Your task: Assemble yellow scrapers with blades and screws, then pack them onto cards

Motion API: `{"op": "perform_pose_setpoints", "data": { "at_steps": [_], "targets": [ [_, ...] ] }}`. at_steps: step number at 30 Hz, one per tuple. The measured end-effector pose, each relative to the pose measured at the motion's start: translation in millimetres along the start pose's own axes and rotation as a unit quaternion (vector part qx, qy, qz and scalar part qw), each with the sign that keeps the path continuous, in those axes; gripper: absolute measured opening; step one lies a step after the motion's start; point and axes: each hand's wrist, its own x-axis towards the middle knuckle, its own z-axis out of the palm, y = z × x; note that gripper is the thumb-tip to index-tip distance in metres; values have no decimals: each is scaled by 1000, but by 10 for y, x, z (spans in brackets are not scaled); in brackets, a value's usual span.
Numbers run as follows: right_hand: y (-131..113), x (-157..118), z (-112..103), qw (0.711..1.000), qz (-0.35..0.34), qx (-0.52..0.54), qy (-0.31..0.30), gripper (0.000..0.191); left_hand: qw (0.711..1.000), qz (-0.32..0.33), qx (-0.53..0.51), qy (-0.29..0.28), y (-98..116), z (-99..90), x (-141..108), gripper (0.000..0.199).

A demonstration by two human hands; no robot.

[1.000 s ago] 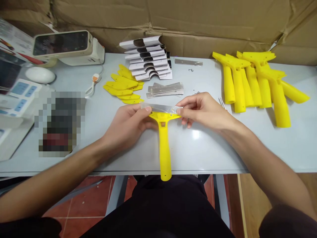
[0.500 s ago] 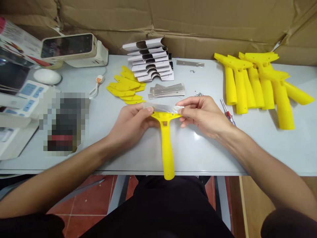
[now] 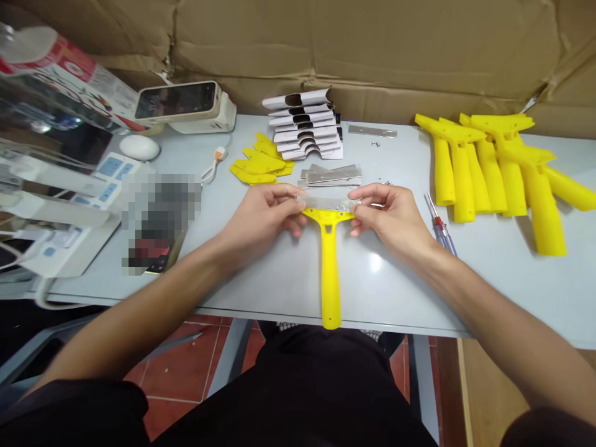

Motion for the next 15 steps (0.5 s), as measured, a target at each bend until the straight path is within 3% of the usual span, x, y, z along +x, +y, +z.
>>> {"op": "perform_pose_setpoints", "data": {
  "at_steps": [4,7,11,15],
  "targets": [
    [53,-2,-19,999,-25,-40,3,18,998,-12,50,-44,-11,-74,48,28],
    [90,6,-55,998,-35,-59,-7,15,985,67,159,-27,-12,-167,85,45],
    [79,16,-83,997,-36,-61,-2,12,923,238,295,72,79,-367,113,18],
    [35,20,-91,998,-40,-55,2,14,904,260,309,141,187,-647,187,11]
  ]
}}
